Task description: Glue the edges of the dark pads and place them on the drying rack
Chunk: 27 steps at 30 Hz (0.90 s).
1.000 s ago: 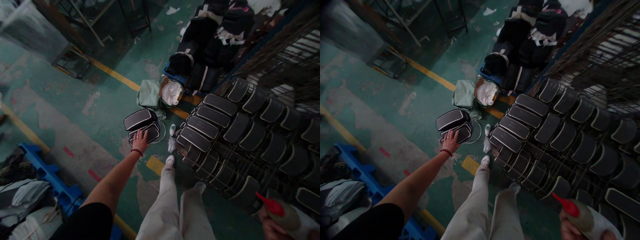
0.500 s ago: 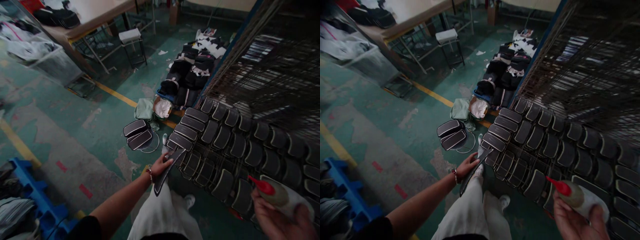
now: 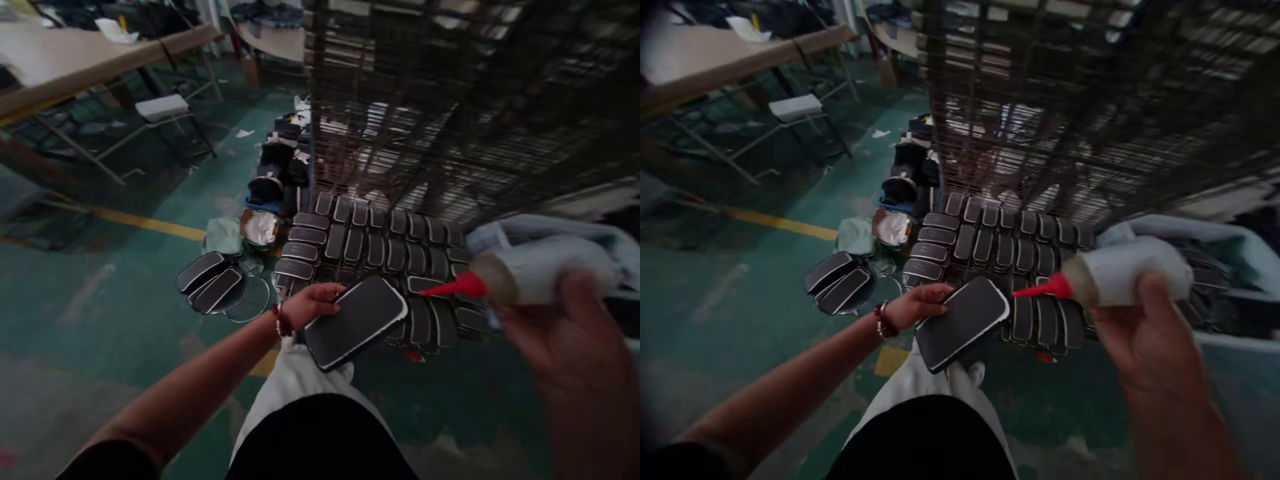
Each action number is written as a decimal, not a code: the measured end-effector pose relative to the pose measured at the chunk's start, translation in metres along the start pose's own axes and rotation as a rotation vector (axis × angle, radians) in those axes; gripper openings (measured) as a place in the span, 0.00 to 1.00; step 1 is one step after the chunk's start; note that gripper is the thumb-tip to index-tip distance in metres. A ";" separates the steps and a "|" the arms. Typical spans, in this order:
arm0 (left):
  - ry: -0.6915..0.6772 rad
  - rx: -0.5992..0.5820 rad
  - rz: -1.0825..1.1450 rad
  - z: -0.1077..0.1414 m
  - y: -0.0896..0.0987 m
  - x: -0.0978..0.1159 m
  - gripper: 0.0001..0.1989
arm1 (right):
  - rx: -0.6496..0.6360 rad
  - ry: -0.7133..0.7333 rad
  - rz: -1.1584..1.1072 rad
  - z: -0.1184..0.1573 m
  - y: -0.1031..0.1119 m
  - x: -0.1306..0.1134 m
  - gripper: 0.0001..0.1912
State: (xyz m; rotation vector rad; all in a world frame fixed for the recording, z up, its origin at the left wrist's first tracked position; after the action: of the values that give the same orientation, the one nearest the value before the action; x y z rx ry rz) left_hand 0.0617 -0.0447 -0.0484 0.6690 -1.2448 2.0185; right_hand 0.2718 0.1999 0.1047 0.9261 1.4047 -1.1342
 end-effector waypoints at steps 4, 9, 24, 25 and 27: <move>0.033 -0.150 -0.219 0.007 -0.035 0.028 0.21 | -0.177 0.211 -0.038 0.017 -0.004 -0.040 0.21; 0.076 -0.246 -0.413 0.018 -0.061 0.051 0.20 | -0.325 0.322 -0.061 0.038 -0.001 -0.064 0.19; 0.074 -0.263 -0.700 0.038 -0.077 0.095 0.18 | -0.239 0.360 -0.050 0.047 0.003 -0.068 0.13; 0.073 -0.260 -0.712 0.038 -0.076 0.097 0.18 | -0.237 0.352 -0.059 0.047 0.003 -0.067 0.13; 0.058 -0.252 -0.743 0.037 -0.075 0.098 0.18 | -0.241 0.330 -0.069 0.046 0.001 -0.063 0.14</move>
State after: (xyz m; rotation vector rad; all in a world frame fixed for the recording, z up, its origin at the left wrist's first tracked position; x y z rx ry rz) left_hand 0.0579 -0.0272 0.0788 0.7928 -0.9902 1.2406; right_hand 0.2937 0.1581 0.1677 0.9236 1.8094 -0.8623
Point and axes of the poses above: each hand's wrist, its own z-axis away from the middle knuckle, its own y-axis out of the back of the hand, x = y × z, the point moved 5 cm from there along -z, towards the middle knuckle, and after that the axes turned 5 degrees about y, right-handed, at the moved point
